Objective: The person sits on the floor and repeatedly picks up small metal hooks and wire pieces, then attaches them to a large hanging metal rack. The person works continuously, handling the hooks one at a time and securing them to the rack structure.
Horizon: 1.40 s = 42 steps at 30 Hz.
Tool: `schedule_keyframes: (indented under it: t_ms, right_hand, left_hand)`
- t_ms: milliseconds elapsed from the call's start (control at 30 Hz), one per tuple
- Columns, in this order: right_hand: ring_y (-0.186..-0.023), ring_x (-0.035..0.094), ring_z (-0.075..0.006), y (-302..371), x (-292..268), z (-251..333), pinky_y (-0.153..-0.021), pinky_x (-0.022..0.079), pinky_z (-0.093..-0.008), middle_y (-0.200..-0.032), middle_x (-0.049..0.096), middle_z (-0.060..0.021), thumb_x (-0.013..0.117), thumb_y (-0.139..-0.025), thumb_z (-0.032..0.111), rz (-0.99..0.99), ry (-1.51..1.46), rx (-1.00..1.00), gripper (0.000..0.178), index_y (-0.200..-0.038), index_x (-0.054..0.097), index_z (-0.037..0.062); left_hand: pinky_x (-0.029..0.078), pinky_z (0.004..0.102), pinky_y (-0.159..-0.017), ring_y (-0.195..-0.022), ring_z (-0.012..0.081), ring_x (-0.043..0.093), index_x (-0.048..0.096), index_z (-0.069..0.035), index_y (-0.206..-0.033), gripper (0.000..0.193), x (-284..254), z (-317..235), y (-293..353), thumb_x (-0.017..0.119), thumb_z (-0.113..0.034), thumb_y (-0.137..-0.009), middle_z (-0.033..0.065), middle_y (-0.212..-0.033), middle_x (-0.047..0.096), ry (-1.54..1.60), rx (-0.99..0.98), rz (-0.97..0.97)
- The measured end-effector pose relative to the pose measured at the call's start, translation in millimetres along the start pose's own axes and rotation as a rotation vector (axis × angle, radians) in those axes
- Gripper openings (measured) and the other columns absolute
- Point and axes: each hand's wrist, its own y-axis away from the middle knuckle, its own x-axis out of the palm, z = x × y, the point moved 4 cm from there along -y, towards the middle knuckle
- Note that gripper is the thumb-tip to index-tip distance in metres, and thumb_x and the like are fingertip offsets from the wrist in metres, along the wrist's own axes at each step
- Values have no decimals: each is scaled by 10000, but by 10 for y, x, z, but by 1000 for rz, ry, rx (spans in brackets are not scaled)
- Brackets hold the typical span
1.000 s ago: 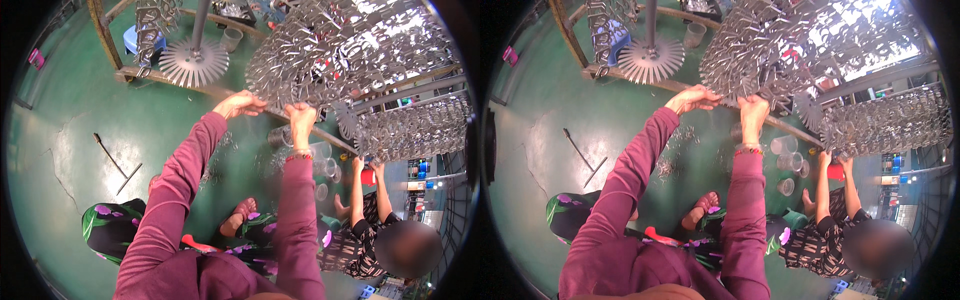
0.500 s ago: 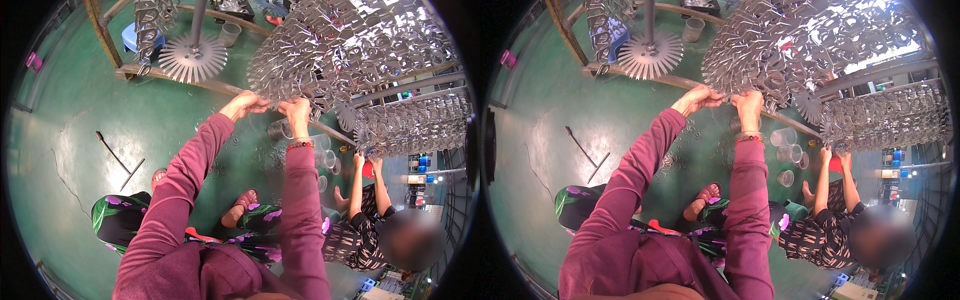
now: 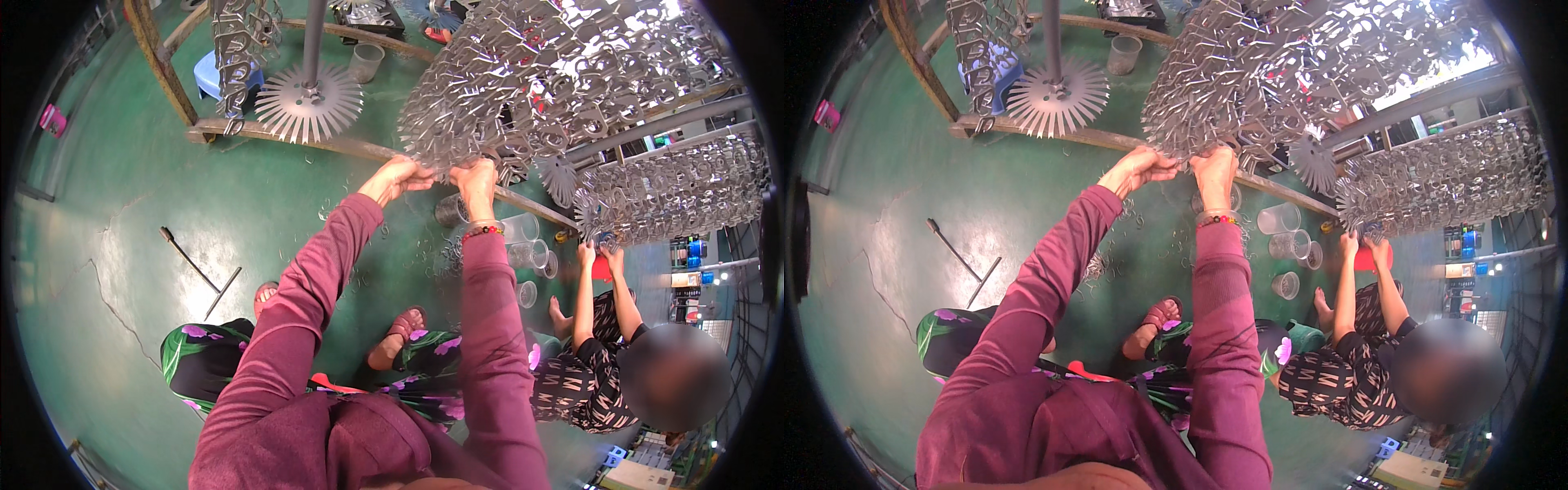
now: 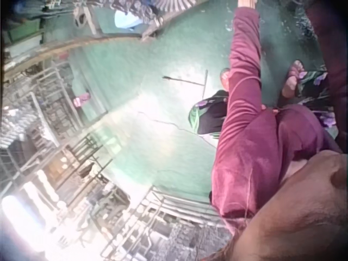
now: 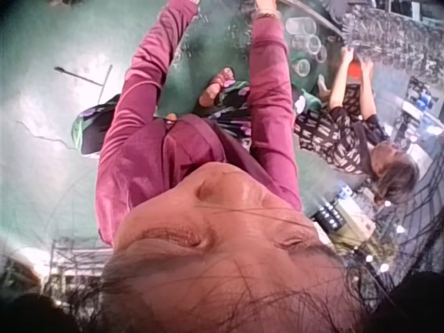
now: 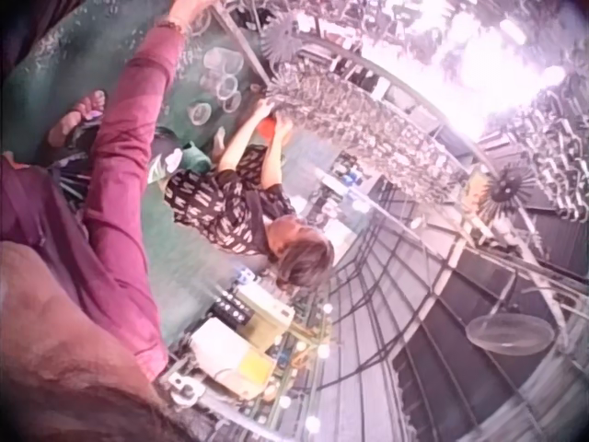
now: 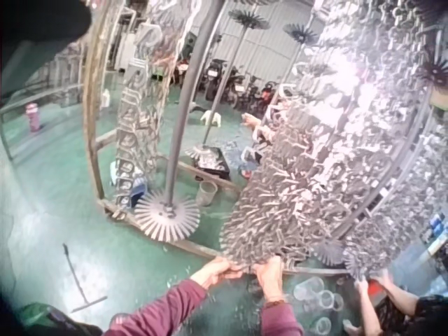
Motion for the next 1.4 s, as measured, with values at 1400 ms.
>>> schedule_keyframes:
  t_ms: [1400]
  right_hand:
    - [-656,655,-260,280,-66,238,-626,508,-335,-674,652,-176,724,-656,93,-89,-31,4,227,-782,651,-81]
  left_hand:
    - [549,321,-772,-806,188,635,624,18,-958,134,-98,-28,33,619,-64,-853,108,-923,653,-20,4,-22]
